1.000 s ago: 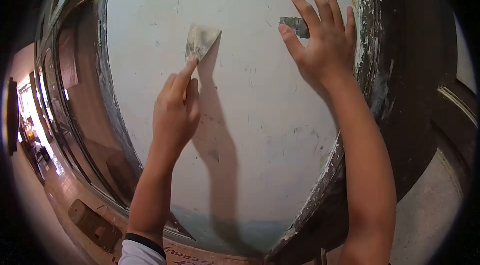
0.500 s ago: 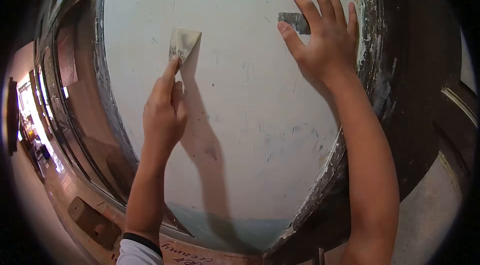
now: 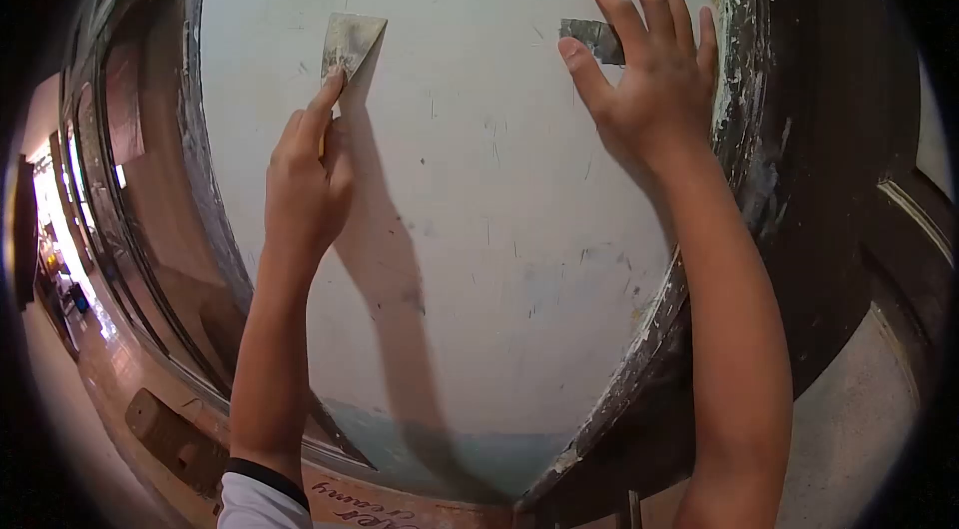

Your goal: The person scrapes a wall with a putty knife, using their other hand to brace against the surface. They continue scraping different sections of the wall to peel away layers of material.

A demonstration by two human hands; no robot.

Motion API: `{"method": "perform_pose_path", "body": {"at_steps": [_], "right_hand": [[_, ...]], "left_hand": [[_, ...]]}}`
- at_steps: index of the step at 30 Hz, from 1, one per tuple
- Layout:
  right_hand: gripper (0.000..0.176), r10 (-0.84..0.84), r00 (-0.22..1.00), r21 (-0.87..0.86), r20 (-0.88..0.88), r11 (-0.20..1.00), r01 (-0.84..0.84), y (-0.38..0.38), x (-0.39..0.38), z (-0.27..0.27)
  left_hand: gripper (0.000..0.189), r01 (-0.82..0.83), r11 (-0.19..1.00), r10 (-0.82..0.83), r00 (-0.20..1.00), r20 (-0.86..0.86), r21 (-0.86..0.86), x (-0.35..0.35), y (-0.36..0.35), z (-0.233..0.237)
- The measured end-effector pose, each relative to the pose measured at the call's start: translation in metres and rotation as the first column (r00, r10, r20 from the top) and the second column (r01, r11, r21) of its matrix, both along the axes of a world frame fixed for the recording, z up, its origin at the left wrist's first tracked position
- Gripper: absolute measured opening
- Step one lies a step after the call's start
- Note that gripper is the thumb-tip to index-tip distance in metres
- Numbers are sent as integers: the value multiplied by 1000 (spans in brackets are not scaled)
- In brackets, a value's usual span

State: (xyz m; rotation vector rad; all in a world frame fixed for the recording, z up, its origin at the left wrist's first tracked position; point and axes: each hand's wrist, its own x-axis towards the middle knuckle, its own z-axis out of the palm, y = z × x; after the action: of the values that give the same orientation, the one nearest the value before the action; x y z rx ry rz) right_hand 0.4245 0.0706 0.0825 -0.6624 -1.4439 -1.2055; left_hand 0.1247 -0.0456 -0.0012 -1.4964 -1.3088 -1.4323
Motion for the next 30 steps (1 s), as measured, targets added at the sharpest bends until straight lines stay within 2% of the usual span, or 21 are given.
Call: {"method": "perform_pose_path", "body": {"at_steps": [5, 8, 11, 12, 14, 20, 26, 30], "right_hand": [[62, 22, 1000, 4, 0, 1000, -22, 3, 1, 1], [63, 8, 1000, 19, 13, 1000, -8, 5, 3, 2], [62, 12, 1000, 1, 9, 1000, -12, 1, 2, 2], [62, 14, 1000, -7, 6, 1000, -14, 0, 2, 2], [62, 18, 1000, -13, 2, 1000, -18, -2, 0, 1], [61, -1, 1000, -6, 1, 1000, 1, -2, 1, 0], [61, 9, 1000, -24, -14, 1000, -10, -6, -1, -1], [60, -7, 1000, -20, -13, 1000, 6, -2, -1, -1]], "left_hand": [[65, 43, 999, -43, 999, 13, -25, 5, -7, -15], [58, 158, 987, -158, 986, 49, 1, 2, 3, -27], [55, 133, 991, -133, 991, 15, 32, 8, 2, 1], [54, 81, 996, -80, 996, 49, -31, 14, -5, 14], [54, 86, 996, -84, 995, 51, -28, 13, -6, 16], [55, 73, 996, -71, 996, 47, -46, 13, -9, -18], [49, -22, 998, 24, 999, 23, -63, 10, -19, 13], [50, -21, 998, 22, 1000, 20, -66, 13, -19, -5]]}}
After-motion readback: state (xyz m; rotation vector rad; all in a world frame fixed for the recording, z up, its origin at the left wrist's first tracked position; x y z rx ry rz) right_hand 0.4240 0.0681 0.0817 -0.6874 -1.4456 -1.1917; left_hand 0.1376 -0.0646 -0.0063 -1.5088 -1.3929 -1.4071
